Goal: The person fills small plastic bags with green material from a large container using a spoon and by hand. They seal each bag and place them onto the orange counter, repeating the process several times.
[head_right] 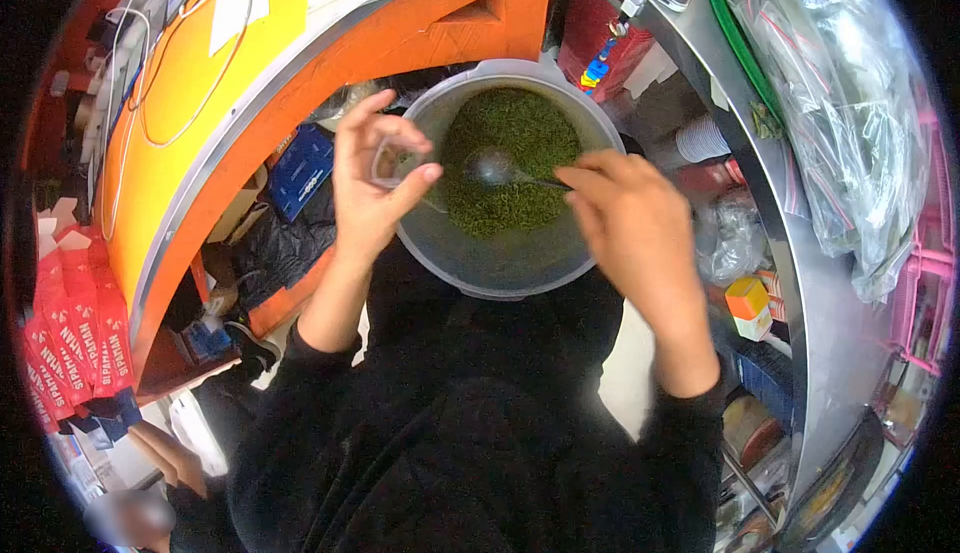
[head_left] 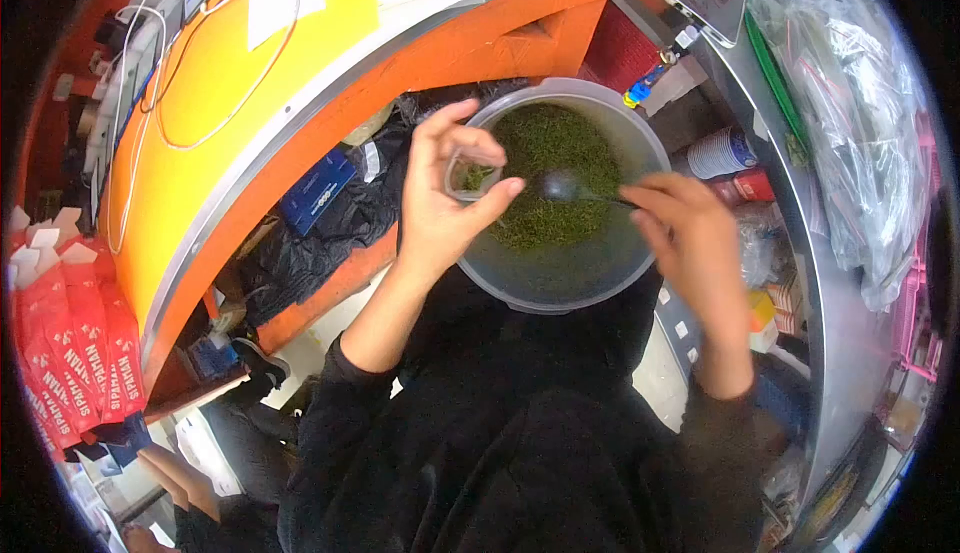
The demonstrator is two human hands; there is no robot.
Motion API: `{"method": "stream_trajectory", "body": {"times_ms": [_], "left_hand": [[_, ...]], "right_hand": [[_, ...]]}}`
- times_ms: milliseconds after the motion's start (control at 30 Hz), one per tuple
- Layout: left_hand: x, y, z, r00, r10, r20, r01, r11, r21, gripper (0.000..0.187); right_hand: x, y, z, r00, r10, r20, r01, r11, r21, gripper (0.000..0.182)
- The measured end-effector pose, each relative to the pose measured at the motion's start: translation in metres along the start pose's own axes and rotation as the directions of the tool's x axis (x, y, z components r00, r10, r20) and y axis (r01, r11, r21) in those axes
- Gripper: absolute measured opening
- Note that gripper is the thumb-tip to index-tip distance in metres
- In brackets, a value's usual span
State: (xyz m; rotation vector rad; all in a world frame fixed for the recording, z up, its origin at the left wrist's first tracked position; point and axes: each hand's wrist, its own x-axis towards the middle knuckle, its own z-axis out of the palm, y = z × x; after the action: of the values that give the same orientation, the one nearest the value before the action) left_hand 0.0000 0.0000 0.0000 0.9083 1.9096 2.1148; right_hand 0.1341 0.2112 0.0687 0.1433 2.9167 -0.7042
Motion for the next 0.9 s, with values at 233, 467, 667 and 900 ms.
{"method": "stream_trajectory", "body": {"times_ms": [233,467,667,900], "left_hand": [[-0.005,0.008,0.033,0.996,0.061,-0.065,-0.07,0.986,-0.151,0.08],[-0.022,0.0,0.006,0.939,-0.336,0.071,0.343,0.919,-0.195,0.005],[-0.022,0.005,0.001,0.929,-0.362,0.077,0.367,0.927,-0.081,0.007],[-0.023,0.005,-0.002,0.954,-0.293,0.062,0.294,0.956,-0.02,0.005]], "right_hand": [[0.038,-0.029,0.078,0.971,-0.098,-0.218,0.215,0.758,0.616,0.035],[0.036,-0.024,0.085,0.952,0.225,-0.209,0.129,0.324,0.937,0.004],[0.037,-0.024,0.084,0.93,0.172,-0.324,0.222,0.44,0.87,0.005],[0.038,-0.03,0.075,0.954,0.17,-0.247,0.15,0.44,0.885,0.005]]}}
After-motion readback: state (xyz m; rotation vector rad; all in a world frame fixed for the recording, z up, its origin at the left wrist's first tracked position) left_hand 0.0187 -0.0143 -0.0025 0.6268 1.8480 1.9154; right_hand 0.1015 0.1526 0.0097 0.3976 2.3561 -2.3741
